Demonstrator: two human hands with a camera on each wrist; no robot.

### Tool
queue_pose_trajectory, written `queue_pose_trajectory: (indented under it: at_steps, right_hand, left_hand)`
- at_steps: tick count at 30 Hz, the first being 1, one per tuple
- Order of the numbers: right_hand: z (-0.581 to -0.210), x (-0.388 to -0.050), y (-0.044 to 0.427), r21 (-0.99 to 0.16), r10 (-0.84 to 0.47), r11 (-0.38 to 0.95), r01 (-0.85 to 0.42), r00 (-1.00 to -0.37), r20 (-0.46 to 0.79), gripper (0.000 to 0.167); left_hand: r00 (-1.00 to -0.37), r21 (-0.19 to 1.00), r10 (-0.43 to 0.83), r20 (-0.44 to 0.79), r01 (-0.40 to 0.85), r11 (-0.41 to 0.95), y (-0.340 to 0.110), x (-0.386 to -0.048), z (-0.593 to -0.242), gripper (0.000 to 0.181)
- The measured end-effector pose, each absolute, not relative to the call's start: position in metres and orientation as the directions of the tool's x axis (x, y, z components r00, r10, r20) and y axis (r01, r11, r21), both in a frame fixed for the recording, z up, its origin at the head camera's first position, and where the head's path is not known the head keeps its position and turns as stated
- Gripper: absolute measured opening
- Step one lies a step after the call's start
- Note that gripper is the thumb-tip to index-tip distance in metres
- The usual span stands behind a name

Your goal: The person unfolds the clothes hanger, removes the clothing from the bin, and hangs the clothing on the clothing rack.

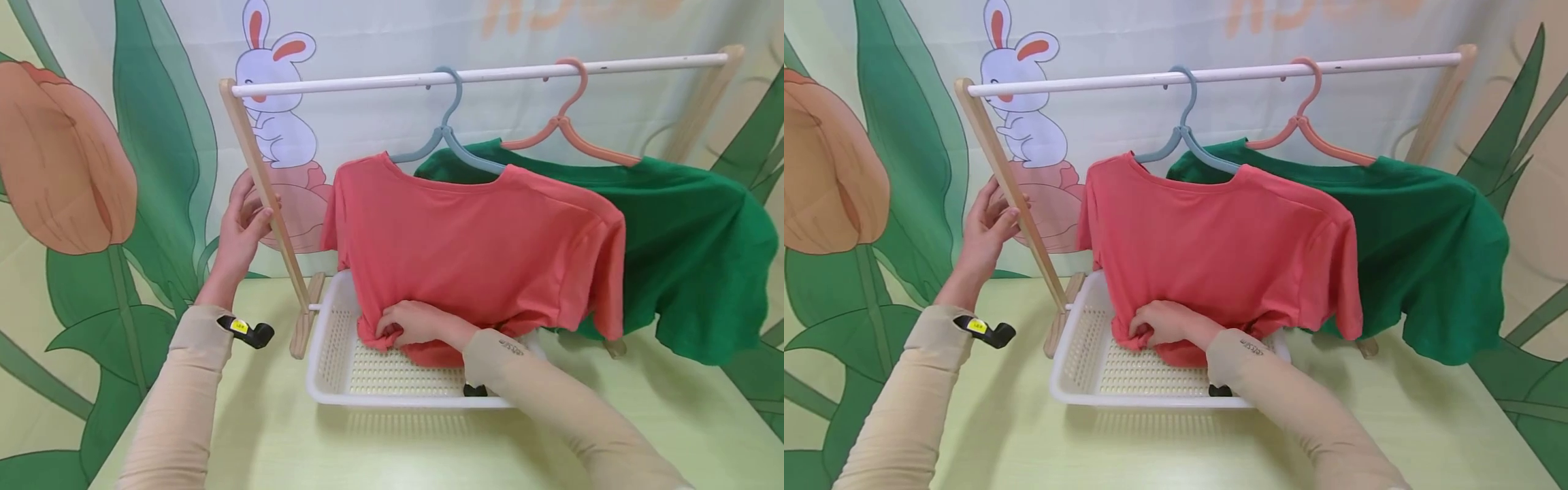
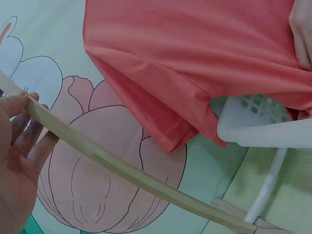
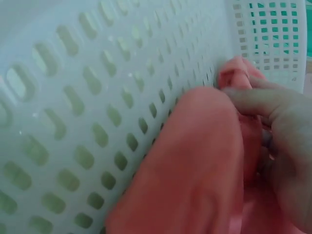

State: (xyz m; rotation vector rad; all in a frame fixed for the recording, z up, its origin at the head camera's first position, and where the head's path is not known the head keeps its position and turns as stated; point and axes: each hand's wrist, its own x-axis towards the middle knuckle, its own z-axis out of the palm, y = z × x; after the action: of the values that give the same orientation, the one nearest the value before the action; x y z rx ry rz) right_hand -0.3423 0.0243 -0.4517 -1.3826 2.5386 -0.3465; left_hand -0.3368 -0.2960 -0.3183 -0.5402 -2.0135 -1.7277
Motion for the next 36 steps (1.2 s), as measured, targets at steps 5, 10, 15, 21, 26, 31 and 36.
queue_pose_trajectory:
  at_steps: [5, 10, 15, 21, 26, 31, 36]
  right_hand:
    - [-0.447, -0.344, 0.026, -0.276, -0.838, 0.527, -0.804, -0.546, -0.009, 0.017]
    - [-0.439, -0.343, 0.027, -0.279, -0.83, 0.525, -0.804, -0.557, 0.042, 0.018]
    - [-0.43, -0.342, 0.029, -0.289, -0.806, 0.548, -0.785, -0.588, 0.065, 0.019]
    - [-0.411, -0.348, 0.037, -0.383, -0.737, 0.581, -0.719, -0.664, 0.128, 0.017]
    - [-0.395, -0.354, 0.048, -0.642, -0.626, 0.514, -0.569, -0.761, 0.173, 0.015]
    - [-0.385, -0.359, 0.054, -0.741, -0.516, 0.422, -0.522, -0.81, 0.278, 0.016]
    - [-0.375, -0.362, 0.055, -0.714, -0.432, 0.358, -0.601, -0.785, 0.444, 0.019]
  left_hand:
    - [-0.83, 0.822, 0.012, 0.558, 0.554, 0.13, -0.295, -0.334, -0.317, 0.061]
    - [-0.834, 0.826, 0.019, 0.551, 0.549, 0.131, -0.289, -0.324, -0.309, 0.061]
    - [-0.834, 0.825, 0.016, 0.551, 0.548, 0.14, -0.287, -0.32, -0.306, 0.06]
    - [-0.84, 0.832, -0.001, 0.543, 0.538, 0.136, -0.292, -0.33, -0.314, 0.06]
    - [-0.839, 0.832, -0.011, 0.543, 0.537, 0.141, -0.295, -0.334, -0.316, 0.059]
    - [-0.838, 0.832, -0.008, 0.546, 0.54, 0.128, -0.295, -0.334, -0.316, 0.059]
    - [-0.84, 0.835, -0.004, 0.543, 0.539, 0.112, -0.293, -0.329, -0.314, 0.061]
